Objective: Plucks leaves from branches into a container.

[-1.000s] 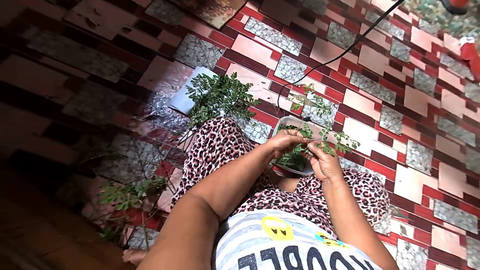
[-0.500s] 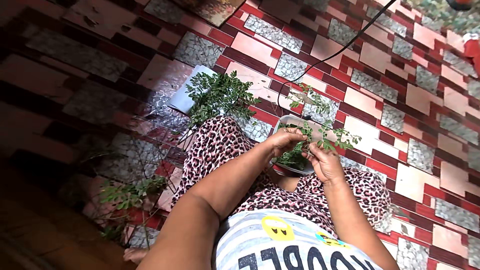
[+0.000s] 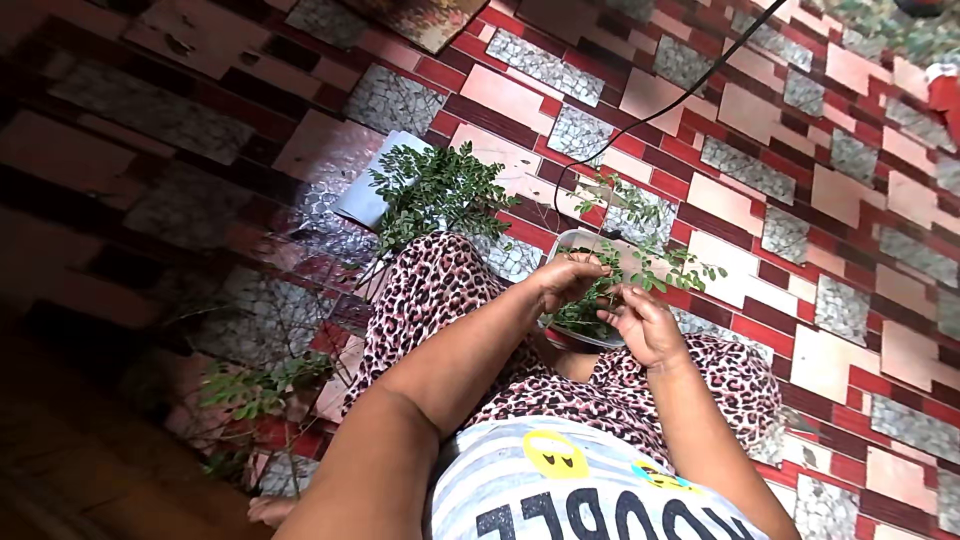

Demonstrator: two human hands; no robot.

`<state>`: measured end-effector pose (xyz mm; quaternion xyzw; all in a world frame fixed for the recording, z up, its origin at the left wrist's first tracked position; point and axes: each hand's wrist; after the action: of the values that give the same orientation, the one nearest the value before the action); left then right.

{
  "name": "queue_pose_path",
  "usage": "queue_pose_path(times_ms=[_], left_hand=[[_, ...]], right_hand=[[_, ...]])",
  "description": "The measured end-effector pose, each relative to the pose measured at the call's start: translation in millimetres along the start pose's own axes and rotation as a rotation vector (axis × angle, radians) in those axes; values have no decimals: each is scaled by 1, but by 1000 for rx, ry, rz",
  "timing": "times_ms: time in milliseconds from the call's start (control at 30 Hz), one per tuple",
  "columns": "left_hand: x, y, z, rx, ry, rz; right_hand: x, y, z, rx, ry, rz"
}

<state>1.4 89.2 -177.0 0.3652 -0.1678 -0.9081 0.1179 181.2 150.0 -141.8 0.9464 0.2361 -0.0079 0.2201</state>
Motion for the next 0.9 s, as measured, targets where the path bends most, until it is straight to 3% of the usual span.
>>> queue_pose_path(times_ms=[133,300,500,900], left_hand=[[0,-3,-5,-16,8,40],[-12,10,-12,-61,-72,158],[-13,11,-11,-64,-77,166],[-4,-6,-10,-55,-14,160]], right_hand=[[2,0,2,13,-15,-45],[-8,0,13,90,-39,34],[-23,0,17,169,-59,144],[-13,6,18,6,35,44]])
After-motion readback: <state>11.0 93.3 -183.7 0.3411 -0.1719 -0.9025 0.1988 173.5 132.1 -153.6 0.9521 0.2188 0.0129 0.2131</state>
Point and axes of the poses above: each hand's wrist, its own y-axis away from the middle knuckle, its own x-axis out of the back of the hand, z = x × y, and after that the axes turned 9 degrees about z, right-handed
